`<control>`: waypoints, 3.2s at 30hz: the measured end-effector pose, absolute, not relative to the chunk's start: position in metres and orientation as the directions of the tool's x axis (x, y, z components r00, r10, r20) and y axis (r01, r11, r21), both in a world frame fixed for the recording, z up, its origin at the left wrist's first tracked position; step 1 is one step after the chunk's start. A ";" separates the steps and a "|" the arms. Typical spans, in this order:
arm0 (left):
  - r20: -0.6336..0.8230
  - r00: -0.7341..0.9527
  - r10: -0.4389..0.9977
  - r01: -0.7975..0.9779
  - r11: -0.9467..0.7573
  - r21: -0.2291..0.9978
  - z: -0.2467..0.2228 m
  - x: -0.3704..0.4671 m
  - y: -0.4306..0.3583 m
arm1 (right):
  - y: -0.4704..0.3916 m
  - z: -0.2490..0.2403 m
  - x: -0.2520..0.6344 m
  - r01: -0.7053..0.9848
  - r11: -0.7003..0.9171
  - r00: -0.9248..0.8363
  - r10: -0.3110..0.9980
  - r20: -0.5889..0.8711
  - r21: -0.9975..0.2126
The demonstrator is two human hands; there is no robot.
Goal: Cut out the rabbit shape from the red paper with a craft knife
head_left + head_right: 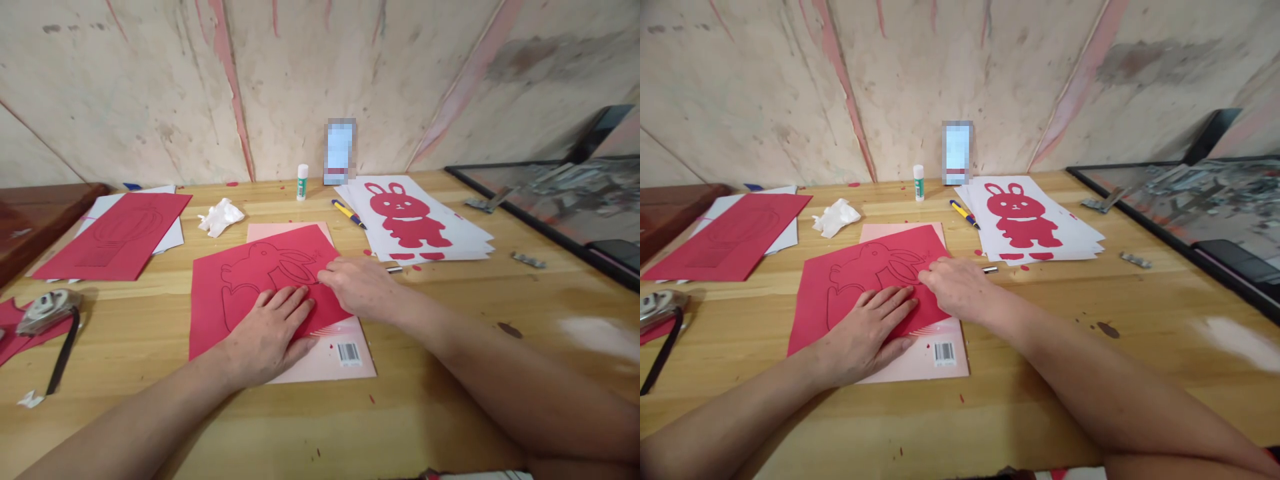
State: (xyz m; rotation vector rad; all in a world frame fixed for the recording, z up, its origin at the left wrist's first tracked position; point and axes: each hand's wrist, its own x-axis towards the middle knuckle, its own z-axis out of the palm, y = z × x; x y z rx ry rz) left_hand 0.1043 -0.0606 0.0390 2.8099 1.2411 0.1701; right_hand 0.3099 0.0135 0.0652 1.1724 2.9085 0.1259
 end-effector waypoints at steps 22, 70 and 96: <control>0.063 0.663 0.746 0.740 -0.666 0.096 0.037 0.103 -0.061 | 0.023 0.069 0.319 0.618 0.780 -0.784 0.620 0.018 0.099; 0.087 0.667 0.740 0.734 -0.673 0.093 0.035 0.103 -0.060 | 0.028 0.069 0.320 0.611 0.792 -0.792 0.610 0.019 0.000; 0.114 0.614 0.781 0.770 -0.624 0.133 0.029 0.104 -0.061 | 0.004 0.076 0.274 0.795 0.603 -0.595 0.796 -0.111 0.069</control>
